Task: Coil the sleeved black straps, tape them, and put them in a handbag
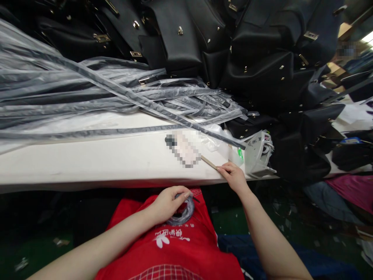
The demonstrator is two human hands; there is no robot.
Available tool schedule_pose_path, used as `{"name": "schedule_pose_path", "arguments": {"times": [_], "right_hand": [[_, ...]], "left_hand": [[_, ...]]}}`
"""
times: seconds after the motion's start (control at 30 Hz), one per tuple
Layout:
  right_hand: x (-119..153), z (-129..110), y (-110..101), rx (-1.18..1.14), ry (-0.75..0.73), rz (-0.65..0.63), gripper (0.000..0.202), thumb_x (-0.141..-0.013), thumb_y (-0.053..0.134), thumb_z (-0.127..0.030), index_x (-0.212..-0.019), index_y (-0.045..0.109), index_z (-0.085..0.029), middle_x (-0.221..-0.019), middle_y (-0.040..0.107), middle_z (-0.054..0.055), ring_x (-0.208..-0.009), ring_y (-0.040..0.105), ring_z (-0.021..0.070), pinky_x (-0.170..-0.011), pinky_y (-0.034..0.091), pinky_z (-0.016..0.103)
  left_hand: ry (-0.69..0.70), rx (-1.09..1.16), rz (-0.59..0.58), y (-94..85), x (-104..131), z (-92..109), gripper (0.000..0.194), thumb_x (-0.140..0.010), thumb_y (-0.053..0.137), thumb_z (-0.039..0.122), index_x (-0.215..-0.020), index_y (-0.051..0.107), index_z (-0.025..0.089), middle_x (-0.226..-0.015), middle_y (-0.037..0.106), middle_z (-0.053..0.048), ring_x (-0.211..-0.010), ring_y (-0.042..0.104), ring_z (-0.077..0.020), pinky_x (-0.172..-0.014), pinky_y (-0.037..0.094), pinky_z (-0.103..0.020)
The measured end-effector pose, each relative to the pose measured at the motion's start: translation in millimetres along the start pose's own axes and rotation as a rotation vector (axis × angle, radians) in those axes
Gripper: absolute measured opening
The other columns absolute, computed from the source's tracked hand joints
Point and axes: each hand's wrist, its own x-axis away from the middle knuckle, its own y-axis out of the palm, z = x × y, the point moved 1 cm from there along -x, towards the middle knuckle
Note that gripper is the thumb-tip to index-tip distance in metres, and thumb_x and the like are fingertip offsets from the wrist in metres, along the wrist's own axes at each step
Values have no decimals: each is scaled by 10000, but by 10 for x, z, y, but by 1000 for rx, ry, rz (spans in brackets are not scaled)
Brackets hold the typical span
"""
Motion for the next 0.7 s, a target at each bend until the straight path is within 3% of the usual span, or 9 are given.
{"name": "schedule_pose_path", "arguments": {"times": [0.37,0.57,0.7], "right_hand": [[-118,39,-125,82,-129,-156,245,-902,566,-389,-936,734,-214,-953,711,55,-924,640,208,-859,485,333],[-92,-69,-43,438,-213,-65,260,-965,433,-293,-933,671,-194,-914,665,91,-897,608,231,-808,450,330],[-139,-172,87,583,-165,1,155,-932,490,-254,-882,623,-191,-878,645,97,-830,597,239,-726,423,319]], "left_hand": [[42,-17,21,50,37,-61,332,-858,533,455,-885,744,200,-682,674,-28,-707,617,-202,-637,469,-258],[48,8,28,57,72,-47,324,-849,548,454,-882,740,195,-666,666,-25,-706,617,-203,-624,467,-253],[48,-13,21,57,100,-24,327,-850,545,451,-890,737,190,-693,678,-29,-682,605,-193,-606,455,-250]]}}
